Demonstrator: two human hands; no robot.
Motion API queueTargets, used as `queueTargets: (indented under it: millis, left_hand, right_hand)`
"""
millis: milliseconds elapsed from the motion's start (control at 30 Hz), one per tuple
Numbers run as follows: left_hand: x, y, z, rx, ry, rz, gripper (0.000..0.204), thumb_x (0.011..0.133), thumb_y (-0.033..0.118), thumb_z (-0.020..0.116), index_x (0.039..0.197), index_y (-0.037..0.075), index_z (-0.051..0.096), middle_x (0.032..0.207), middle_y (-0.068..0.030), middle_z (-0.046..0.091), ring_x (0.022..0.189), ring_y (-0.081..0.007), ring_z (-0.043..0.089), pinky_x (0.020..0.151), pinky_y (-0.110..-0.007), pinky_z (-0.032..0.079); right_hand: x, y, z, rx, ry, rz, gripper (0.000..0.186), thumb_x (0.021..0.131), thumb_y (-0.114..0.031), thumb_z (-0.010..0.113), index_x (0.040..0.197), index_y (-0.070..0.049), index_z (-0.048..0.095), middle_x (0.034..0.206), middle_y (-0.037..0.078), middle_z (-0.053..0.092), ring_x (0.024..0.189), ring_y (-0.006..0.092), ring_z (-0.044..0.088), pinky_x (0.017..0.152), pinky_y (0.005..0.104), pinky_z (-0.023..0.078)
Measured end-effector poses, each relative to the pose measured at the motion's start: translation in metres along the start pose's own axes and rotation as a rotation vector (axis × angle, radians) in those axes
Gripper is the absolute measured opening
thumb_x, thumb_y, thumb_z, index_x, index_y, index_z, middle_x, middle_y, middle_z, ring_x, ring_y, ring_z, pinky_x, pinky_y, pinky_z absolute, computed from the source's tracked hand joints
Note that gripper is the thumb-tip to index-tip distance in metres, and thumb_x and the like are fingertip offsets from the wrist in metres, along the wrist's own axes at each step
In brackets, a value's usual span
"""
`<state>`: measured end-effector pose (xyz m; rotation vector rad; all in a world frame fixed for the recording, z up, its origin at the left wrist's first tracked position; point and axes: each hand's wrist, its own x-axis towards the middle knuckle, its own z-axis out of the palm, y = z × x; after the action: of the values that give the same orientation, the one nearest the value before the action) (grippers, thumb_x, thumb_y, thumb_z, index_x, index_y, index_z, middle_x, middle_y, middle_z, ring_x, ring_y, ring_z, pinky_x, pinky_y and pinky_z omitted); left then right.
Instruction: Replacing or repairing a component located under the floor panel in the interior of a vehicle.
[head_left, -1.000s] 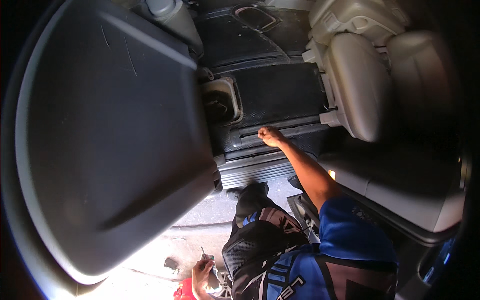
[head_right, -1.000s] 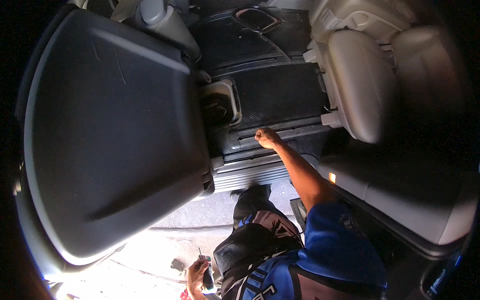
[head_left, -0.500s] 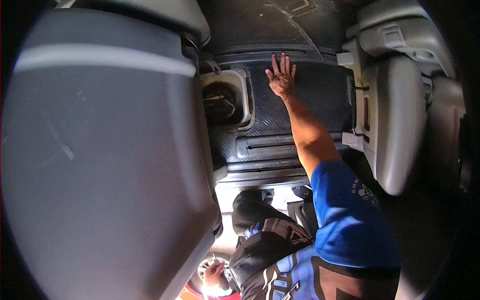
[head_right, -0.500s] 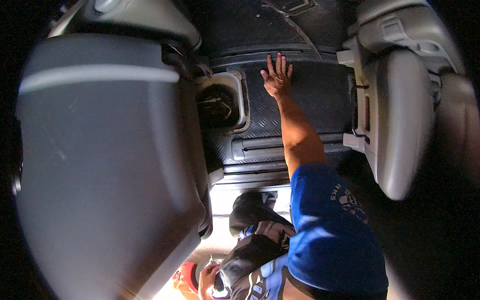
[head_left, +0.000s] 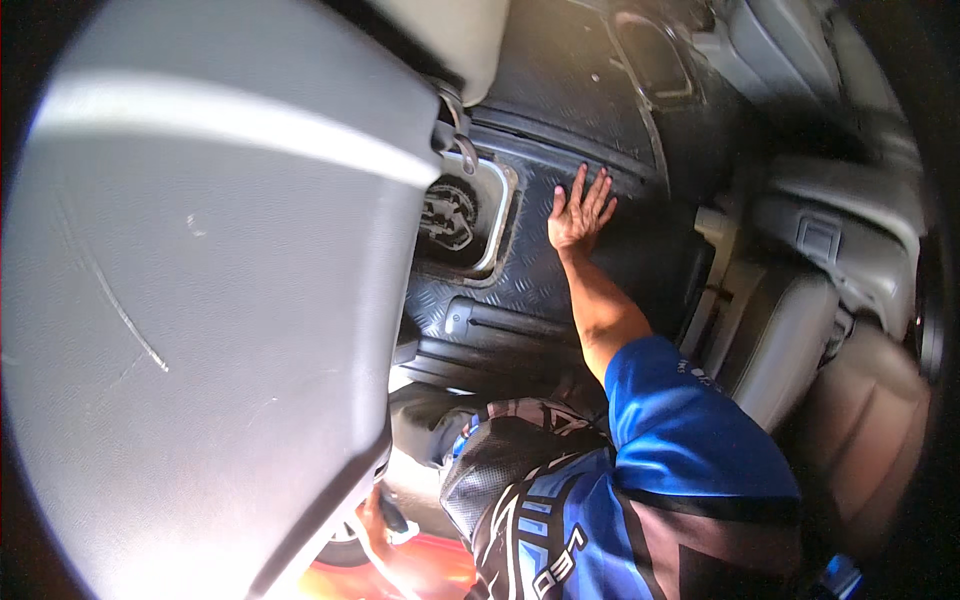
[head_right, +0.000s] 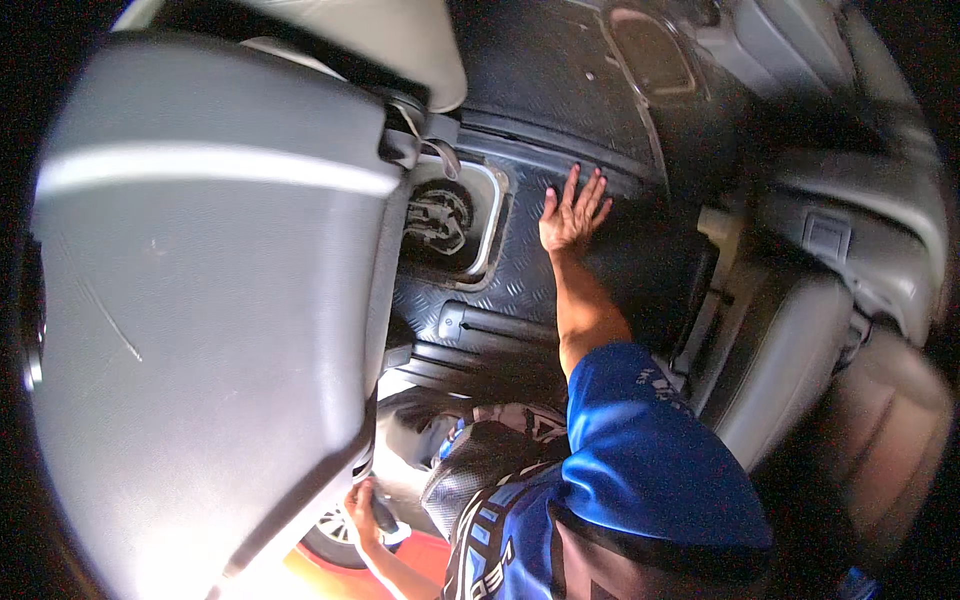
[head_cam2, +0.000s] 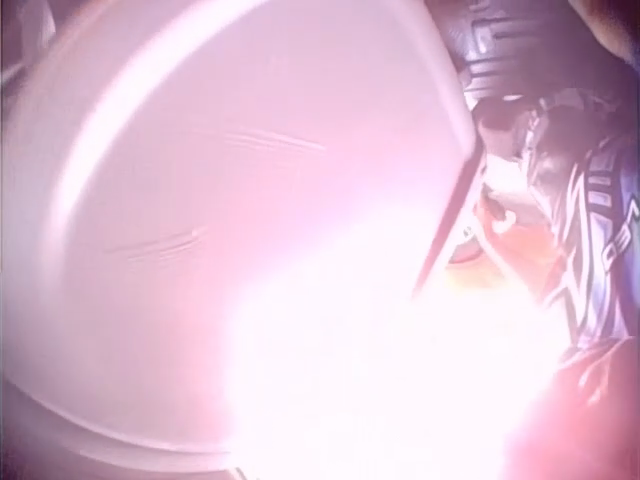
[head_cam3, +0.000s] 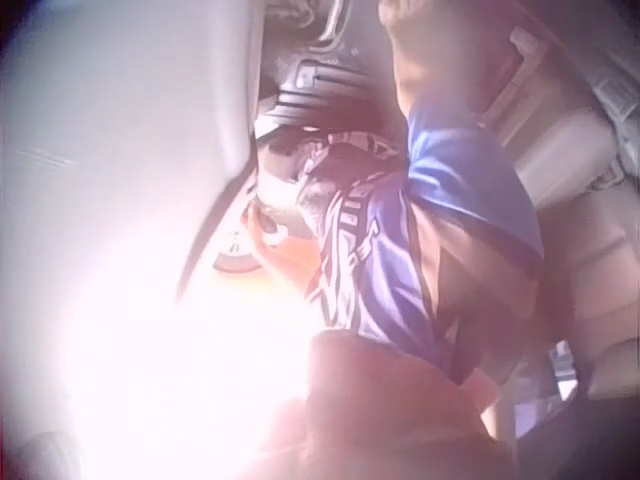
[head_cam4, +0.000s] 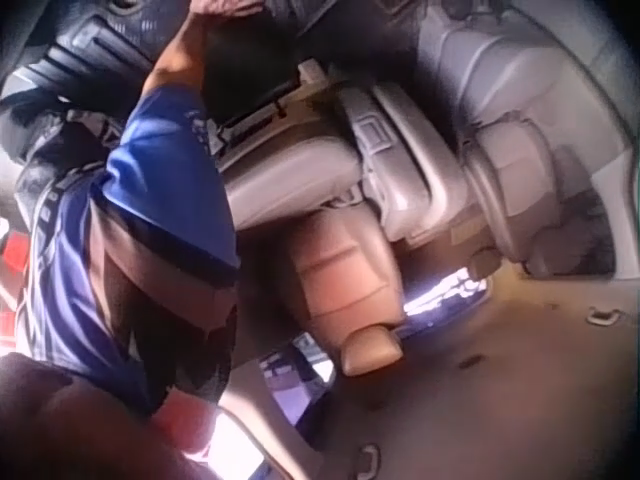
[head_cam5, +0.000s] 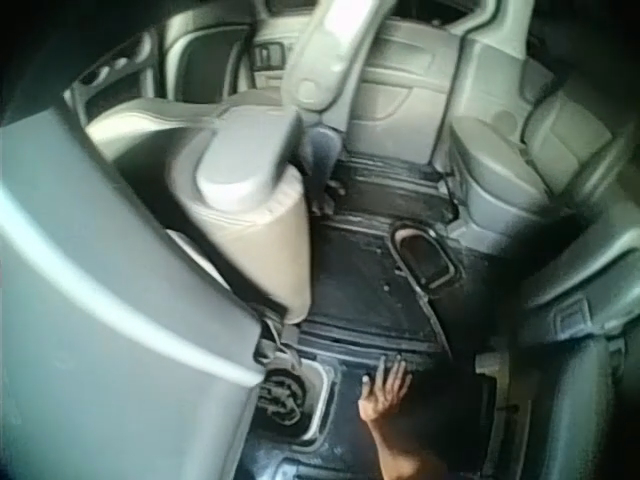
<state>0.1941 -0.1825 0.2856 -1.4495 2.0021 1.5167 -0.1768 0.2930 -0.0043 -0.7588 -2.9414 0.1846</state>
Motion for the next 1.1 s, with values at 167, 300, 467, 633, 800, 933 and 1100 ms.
queueTargets:
  millis: [167, 300, 467, 633, 800, 933, 1100]
  left_hand:
    - [0.013, -0.059, -0.002, -0.161, 0.274, -0.096, 0.023, 0.094, 0.02, 0.07, 0.105, 0.0, 0.07, 0.088, -0.0053, 0.069, 0.077, -0.0141, 0.064, 0.069, -0.029, 0.05]
    - [0.028, -0.089, -0.04, -0.282, 0.266, -0.015, 0.024, 0.094, 0.021, 0.07, 0.106, 0.0, 0.069, 0.088, -0.0056, 0.069, 0.076, -0.0146, 0.064, 0.069, -0.029, 0.051]
    - [0.069, -0.077, 0.036, -0.43, 0.263, 0.065, 0.025, 0.094, 0.021, 0.07, 0.107, 0.0, 0.069, 0.088, -0.006, 0.069, 0.075, -0.0152, 0.064, 0.069, -0.029, 0.051]
    - [0.036, -0.092, 0.081, -0.481, 0.291, 0.097, 0.026, 0.094, 0.022, 0.07, 0.108, 0.001, 0.068, 0.088, -0.0064, 0.068, 0.075, -0.0158, 0.064, 0.068, -0.029, 0.052]
    - [-0.011, -0.035, 0.153, -0.512, -0.097, -0.072, 0.013, 0.097, 0.017, 0.067, 0.101, 0.005, 0.07, 0.088, -0.0061, 0.068, 0.077, -0.0162, 0.064, 0.072, -0.029, 0.053]
    - [-0.005, -0.011, 0.173, 0.083, -0.173, 0.292, 0.014, 0.097, 0.016, 0.067, 0.096, 0.002, 0.068, 0.096, -0.0081, 0.067, 0.081, -0.0138, 0.059, 0.084, -0.03, 0.047]
    - [-0.008, 0.062, 0.207, 0.476, -0.09, 0.284, 0.013, 0.089, 0.012, 0.071, 0.098, 0.003, 0.067, 0.092, -0.0126, 0.056, 0.081, -0.0238, 0.058, 0.074, -0.035, 0.048]
  right_hand:
    - [0.004, 0.011, -0.004, -0.053, 0.108, -0.046, 0.065, 0.106, -0.05, 0.033, 0.161, -0.014, 0.028, 0.166, 0.023, 0.018, 0.153, 0.0415, 0.019, 0.117, 0.0669, 0.022]
    - [-0.007, -0.004, -0.004, -0.038, 0.125, -0.08, 0.065, 0.107, -0.049, 0.034, 0.162, -0.015, 0.025, 0.166, 0.023, 0.017, 0.153, 0.0421, 0.018, 0.118, 0.0665, 0.021]
    - [-0.014, 0.002, 0.003, -0.082, 0.046, -0.075, 0.069, 0.106, -0.051, 0.029, 0.164, -0.015, 0.015, 0.169, 0.021, 0.004, 0.156, 0.0404, 0.006, 0.12, 0.066, 0.013]
    - [-0.013, 0.01, 0.008, -0.036, -0.082, -0.086, 0.072, 0.106, -0.053, 0.028, 0.164, -0.015, 0.009, 0.168, 0.024, -0.003, 0.156, 0.042, -0.003, 0.12, 0.0662, 0.004]
    - [-0.009, 0.028, 0.006, 0.001, -0.232, -0.267, 0.073, 0.105, -0.048, 0.042, 0.163, -0.016, 0.013, 0.167, 0.028, -0.002, 0.155, 0.0465, -0.005, 0.119, 0.0675, 0.002]
    - [-0.044, -0.011, -0.06, 0.567, -0.442, -0.846, 0.049, 0.099, -0.02, 0.061, 0.146, -0.009, 0.05, 0.157, 0.024, 0.035, 0.142, 0.0415, 0.037, 0.115, 0.0537, 0.034]
    - [-0.093, -0.053, -0.111, 0.897, -1.634, -0.537, 0.029, 0.106, -0.026, 0.055, 0.12, -0.004, 0.068, 0.106, 0.007, 0.074, 0.097, 0.0161, 0.068, 0.087, 0.0313, 0.054]
